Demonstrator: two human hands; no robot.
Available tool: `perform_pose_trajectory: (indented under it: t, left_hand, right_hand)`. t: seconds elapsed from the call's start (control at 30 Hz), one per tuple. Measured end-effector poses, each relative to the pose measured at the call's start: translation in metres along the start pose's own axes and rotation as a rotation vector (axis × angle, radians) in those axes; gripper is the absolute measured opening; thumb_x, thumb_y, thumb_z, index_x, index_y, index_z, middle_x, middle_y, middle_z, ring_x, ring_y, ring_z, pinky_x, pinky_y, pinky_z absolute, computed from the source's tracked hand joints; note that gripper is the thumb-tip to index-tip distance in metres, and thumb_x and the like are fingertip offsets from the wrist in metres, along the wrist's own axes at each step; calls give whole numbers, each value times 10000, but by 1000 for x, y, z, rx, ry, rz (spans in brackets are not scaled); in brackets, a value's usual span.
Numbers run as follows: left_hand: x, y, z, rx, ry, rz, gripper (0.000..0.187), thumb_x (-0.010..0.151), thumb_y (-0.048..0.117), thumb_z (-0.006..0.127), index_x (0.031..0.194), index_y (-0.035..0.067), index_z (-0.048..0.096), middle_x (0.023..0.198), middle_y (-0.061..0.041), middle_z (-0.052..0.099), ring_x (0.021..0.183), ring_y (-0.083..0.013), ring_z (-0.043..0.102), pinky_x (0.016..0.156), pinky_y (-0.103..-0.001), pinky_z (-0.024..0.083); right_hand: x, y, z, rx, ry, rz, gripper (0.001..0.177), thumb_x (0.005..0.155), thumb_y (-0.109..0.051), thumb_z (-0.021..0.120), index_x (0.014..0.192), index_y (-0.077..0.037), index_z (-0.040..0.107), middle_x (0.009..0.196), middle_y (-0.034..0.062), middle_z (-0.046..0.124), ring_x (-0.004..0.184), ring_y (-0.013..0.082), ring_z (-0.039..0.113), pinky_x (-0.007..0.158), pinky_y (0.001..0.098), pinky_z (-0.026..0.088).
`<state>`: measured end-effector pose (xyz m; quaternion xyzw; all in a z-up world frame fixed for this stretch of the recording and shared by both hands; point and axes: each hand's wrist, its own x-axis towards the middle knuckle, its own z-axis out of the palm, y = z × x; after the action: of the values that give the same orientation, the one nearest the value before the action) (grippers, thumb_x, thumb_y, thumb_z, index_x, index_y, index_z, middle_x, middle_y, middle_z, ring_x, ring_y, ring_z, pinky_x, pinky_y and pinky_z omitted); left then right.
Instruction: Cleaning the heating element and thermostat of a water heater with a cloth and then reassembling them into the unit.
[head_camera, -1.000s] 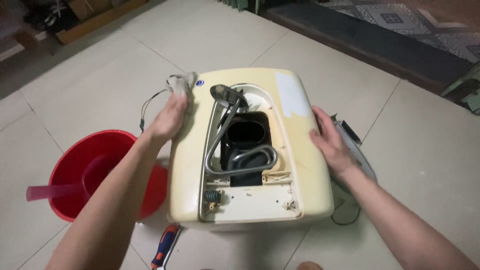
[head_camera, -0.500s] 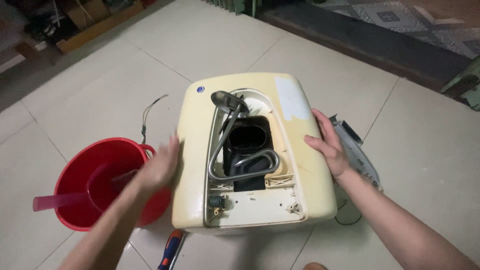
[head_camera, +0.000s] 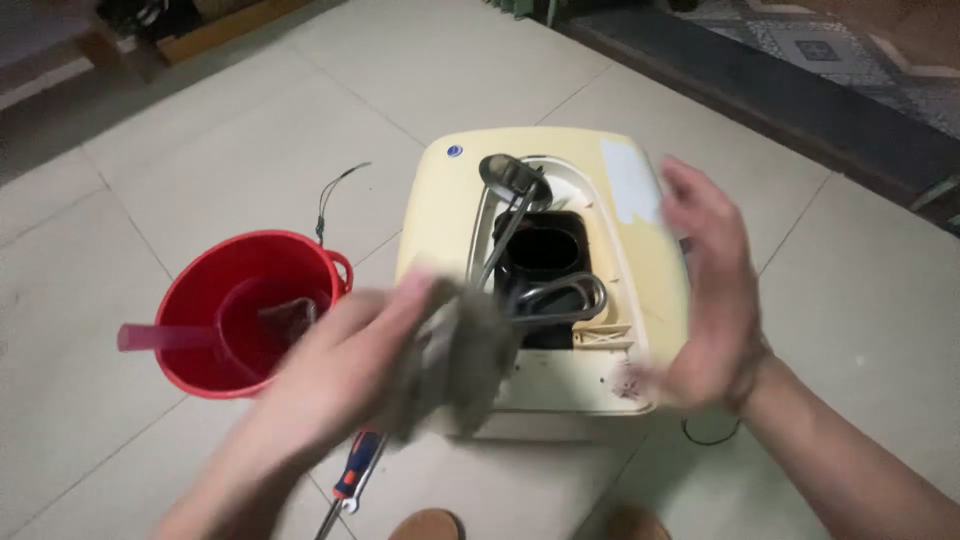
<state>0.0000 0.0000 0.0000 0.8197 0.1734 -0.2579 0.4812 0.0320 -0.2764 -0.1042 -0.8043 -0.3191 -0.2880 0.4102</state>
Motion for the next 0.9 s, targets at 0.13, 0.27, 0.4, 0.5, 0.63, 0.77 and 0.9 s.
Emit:
perform_pose_trajectory:
  t: [0.13, 0.27, 0.4, 0.5, 0.63, 0.77, 0.9]
  left_hand:
    - [-11, 34, 31, -13, -544, 746, 884, 904, 583, 138, 880, -33, 772, 985, -91, 863, 670, -180, 646, 653, -287, 576]
    - [31, 57, 35, 279, -345, 749, 926, 687, 696, 60, 744, 61, 731, 573, -58, 608, 528, -147, 631, 539, -313, 576]
    - [115, 45, 26, -187, 16, 1054, 865, 911, 642, 159, 1269, 55, 684, 1188, -179, 732, 1032, -277, 708, 893, -380, 544]
    - [165, 8, 30, -160, 122, 884, 757, 992, 567, 196, 1419, 75, 581, 1406, -220, 634, 1259, -390, 639, 1057, -510, 473]
    - [169, -19, 52, 168, 210, 831, 559, 1077, 430, 280, 1492, 132, 508, 1428, -189, 601, 1351, -429, 530, 1170, -568, 365]
    - [158, -12, 47, 79, 301, 775, 523, 1089, 364, 287, 1449, 80, 538, 1383, -227, 626, 1323, -438, 549, 1150, -570, 386]
    - [162, -21, 49, -51, 350, 705, 529, 1092, 397, 270, 1390, 103, 593, 1344, -191, 675, 1302, -421, 585, 1124, -580, 410]
  right_hand:
    - [18, -24, 12, -62, -13, -488, 168, 983, -313, 717, 1127, -332, 632, 1482, 43, 433, 1386, 300, 522, 1239, 530, 545]
    - [31, 40, -17, -413, 157, -566, 410, 912, -189, 913, 1007, -216, 516, 1283, 140, 545, 1102, 297, 593, 928, 451, 601]
    - [58, 119, -22, -455, 201, -196, 488, 931, -101, 914, 1259, -153, 556, 1323, 190, 406, 1130, 394, 547, 906, 523, 582]
    - [19, 219, -9, -355, -23, 240, 732, 857, -309, 925, 1447, -153, 519, 1297, 263, 479, 1222, 466, 519, 1010, 559, 481]
    - [2, 186, -15, -129, -338, 797, 788, 981, -522, 536, 1638, -149, 309, 1501, 298, 409, 1459, 480, 363, 1208, 601, 263]
    - [-48, 160, -16, -29, -222, 601, 633, 1063, -258, 474, 1571, 78, 301, 1505, 409, 333, 1463, 588, 254, 1206, 658, 205]
    - [-105, 104, -15, -102, -175, 597, 623, 965, -368, 570, 1507, -71, 487, 1544, 246, 368, 1522, 505, 229, 1241, 628, 155]
